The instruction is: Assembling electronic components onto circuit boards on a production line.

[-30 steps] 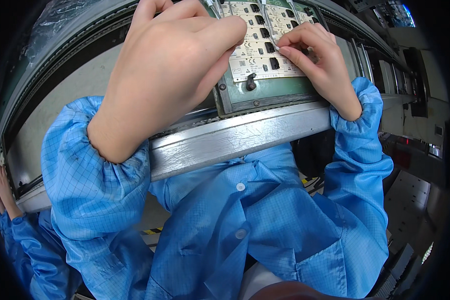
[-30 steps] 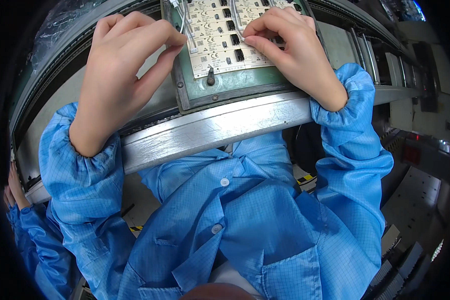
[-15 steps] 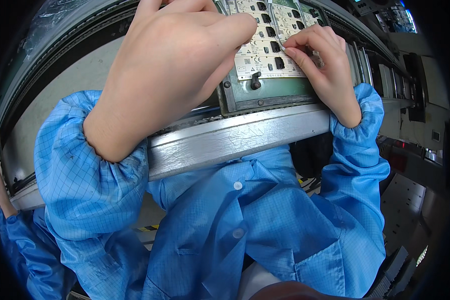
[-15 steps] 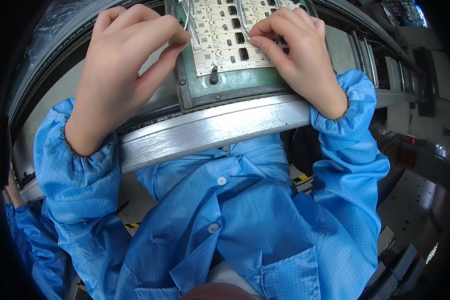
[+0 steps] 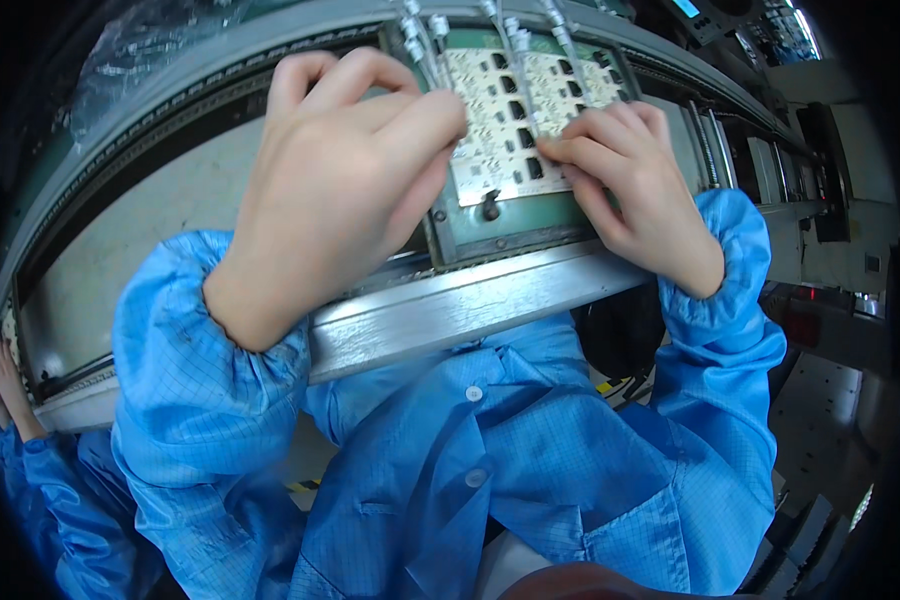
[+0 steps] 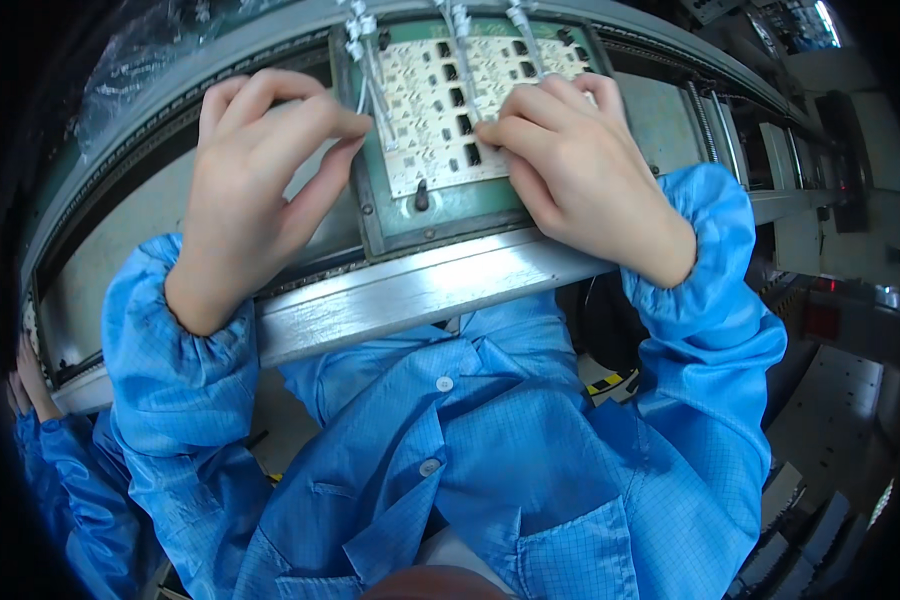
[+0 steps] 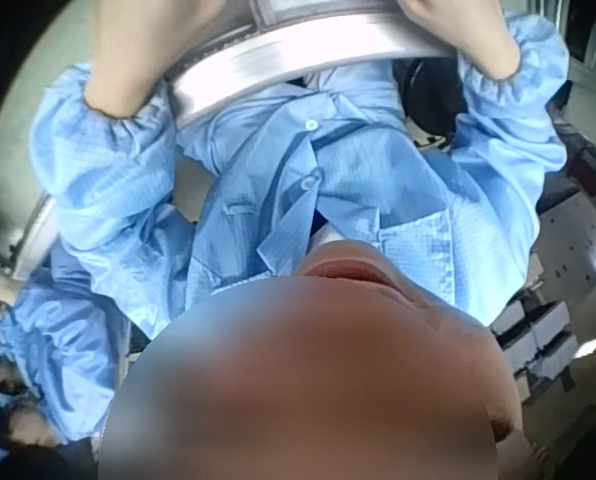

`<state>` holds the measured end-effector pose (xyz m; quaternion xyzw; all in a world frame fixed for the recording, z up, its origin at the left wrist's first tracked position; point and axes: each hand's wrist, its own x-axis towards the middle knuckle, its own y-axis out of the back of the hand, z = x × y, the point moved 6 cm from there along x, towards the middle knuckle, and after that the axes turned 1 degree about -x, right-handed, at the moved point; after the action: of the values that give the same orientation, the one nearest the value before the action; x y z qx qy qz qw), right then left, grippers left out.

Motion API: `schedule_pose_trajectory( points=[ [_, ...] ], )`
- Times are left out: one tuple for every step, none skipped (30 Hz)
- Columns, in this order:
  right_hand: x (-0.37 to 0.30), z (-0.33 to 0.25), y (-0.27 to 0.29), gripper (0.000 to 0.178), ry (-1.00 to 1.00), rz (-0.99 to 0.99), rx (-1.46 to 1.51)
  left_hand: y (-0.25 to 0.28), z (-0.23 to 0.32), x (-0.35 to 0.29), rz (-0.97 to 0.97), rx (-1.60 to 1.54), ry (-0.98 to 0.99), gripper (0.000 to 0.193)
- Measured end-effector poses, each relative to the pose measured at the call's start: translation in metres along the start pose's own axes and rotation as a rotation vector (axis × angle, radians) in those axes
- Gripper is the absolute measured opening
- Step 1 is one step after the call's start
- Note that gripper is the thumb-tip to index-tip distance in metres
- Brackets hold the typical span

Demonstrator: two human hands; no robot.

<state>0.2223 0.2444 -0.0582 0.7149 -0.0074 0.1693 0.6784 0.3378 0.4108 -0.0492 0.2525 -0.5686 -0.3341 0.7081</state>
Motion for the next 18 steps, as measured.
schedule_pose_trajectory(
  points=[
    [0.005,0.013,0.005,0.026,-0.009,0.021,-0.013,0.005,0.001,0.001,0.051,-0.007,0.014,0.021],
    [0.013,0.032,0.003,0.024,-0.001,-0.06,0.119,0.008,0.002,0.001,0.08,0.006,0.006,0.022],
    [0.019,0.053,0.0,0.023,-0.006,-0.14,0.247,0.009,0.004,0.004,0.079,0.003,-0.027,0.022],
    [0.025,0.088,0.003,0.021,-0.159,-0.024,0.305,0.015,0.009,0.008,0.115,0.053,-0.033,0.022],
    [0.029,0.12,0.004,0.019,-0.31,0.089,0.371,0.02,0.013,0.008,0.149,0.102,-0.031,0.023],
    [0.033,0.145,0.008,0.018,-0.389,0.18,0.273,0.017,0.012,0.008,0.142,0.109,0.003,0.023],
    [0.039,0.159,0.011,0.019,-0.457,0.268,0.184,0.015,0.017,0.006,0.131,0.119,-0.008,0.023],
    [0.038,0.161,0.007,0.019,-0.464,0.282,0.194,0.01,0.02,0.004,0.085,0.116,0.051,0.023],
    [0.038,0.162,-0.003,0.018,-0.461,0.219,0.214,0.005,0.02,0.001,0.038,0.113,0.114,0.023],
    [0.037,0.162,-0.013,0.017,-0.459,0.154,0.234,-0.002,0.022,-0.004,0.044,0.085,0.127,0.023],
    [0.035,0.162,-0.016,0.017,-0.469,0.161,0.247,-0.004,0.023,-0.003,0.028,0.088,0.121,0.023],
    [0.038,0.152,-0.014,0.016,-0.342,0.213,0.185,-0.003,0.026,-0.003,-0.01,0.114,0.142,0.022],
    [0.043,0.134,-0.009,0.016,-0.215,0.267,0.121,-0.004,0.028,-0.005,-0.048,0.141,0.162,0.021],
    [0.041,0.127,-0.005,0.017,-0.276,0.205,0.146,-0.007,0.026,-0.006,-0.037,0.126,0.18,0.019],
    [0.039,0.133,-0.003,0.017,-0.279,0.2,0.139,-0.014,0.027,-0.006,-0.06,0.13,0.18,0.019],
    [0.038,0.134,-0.002,0.017,-0.26,0.193,0.129,-0.018,0.028,-0.008,-0.074,0.095,0.219,0.019],
    [0.039,0.133,-0.001,0.017,-0.239,0.187,0.12,-0.021,0.028,-0.011,-0.087,0.063,0.26,0.02],
    [0.039,0.135,0.0,0.017,-0.229,0.154,0.145,-0.024,0.029,-0.012,-0.106,0.078,0.266,0.017]
  ],
)
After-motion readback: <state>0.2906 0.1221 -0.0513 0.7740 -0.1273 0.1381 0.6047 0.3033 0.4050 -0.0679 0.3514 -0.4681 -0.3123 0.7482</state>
